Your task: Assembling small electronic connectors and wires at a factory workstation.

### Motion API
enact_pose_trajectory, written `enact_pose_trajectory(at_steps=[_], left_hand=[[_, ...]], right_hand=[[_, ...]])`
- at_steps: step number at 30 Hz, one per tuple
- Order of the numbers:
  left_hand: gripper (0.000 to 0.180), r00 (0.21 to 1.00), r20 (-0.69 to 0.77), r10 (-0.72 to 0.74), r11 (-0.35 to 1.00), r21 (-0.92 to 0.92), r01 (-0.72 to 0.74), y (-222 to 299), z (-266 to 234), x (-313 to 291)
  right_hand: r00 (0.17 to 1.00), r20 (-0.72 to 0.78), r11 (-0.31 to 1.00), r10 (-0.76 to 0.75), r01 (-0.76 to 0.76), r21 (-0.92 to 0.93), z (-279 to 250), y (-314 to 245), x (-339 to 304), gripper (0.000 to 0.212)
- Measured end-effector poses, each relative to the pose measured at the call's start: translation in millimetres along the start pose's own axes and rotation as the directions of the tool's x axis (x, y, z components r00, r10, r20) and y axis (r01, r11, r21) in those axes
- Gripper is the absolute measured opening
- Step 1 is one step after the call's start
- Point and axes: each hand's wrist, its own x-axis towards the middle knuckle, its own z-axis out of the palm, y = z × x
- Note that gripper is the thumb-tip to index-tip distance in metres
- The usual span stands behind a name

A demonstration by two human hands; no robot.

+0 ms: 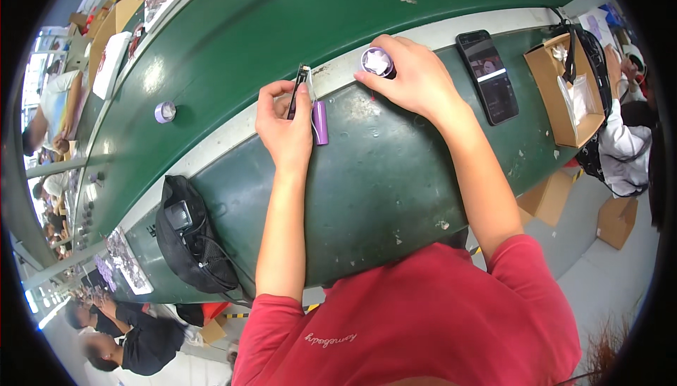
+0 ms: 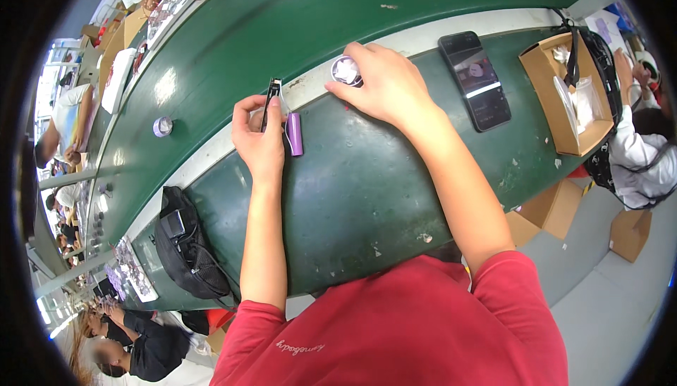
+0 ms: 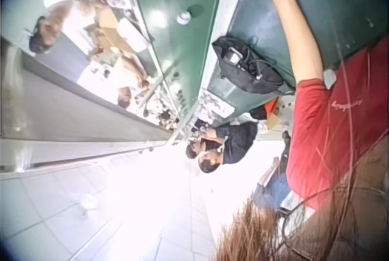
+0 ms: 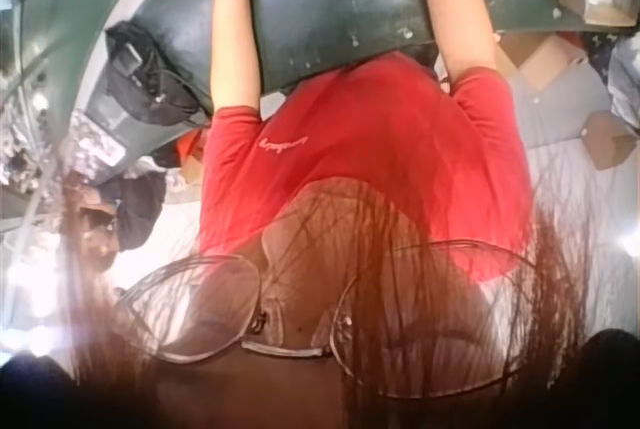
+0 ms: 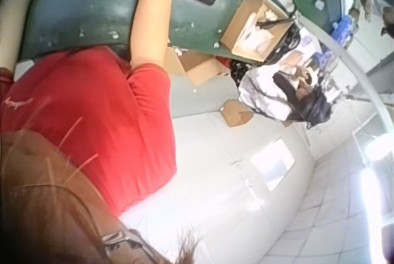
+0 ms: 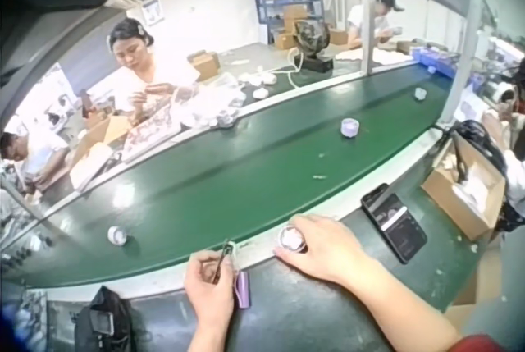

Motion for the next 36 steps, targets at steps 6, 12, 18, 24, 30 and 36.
enact_pose_trajectory(at_steps=[6,12,18,24,30,36], left_hand=[[0.016,0.999,-0.02,0.041,0.999,-0.021,-0.041,-2.7,0.0,0.6],[0.016,0.998,-0.023,0.055,0.998,0.033,-0.055,0.8,2.2,-0.7],[0.016,0.996,-0.019,0.088,0.994,0.06,-0.087,1.0,-1.3,-2.0],[0.015,0.996,0.029,0.09,0.994,0.058,-0.091,4.7,2.1,-3.1],[0.014,0.984,0.045,0.174,0.983,0.056,-0.177,-3.7,2.5,0.3],[0.015,0.985,0.048,0.164,0.986,-0.001,-0.164,-3.8,3.5,-1.5]], right_hand=[[0.983,-0.182,1.0,0.009,-0.009,0.0,-3.6,-7.1,1.7,0.058],[0.937,0.206,0.96,-0.281,0.27,0.078,-47.4,-1.3,-16.0,0.013],[0.933,0.28,0.964,-0.226,0.173,0.199,-15.1,0.0,-5.3,0.015],[0.935,0.022,0.934,-0.353,0.351,0.073,10.1,-3.6,-1.8,0.014],[0.937,-0.158,0.929,-0.311,0.335,0.156,41.0,-12.9,2.8,0.012],[0.976,-0.192,0.886,-0.103,0.178,0.429,58.9,-16.9,0.0,0.012]])
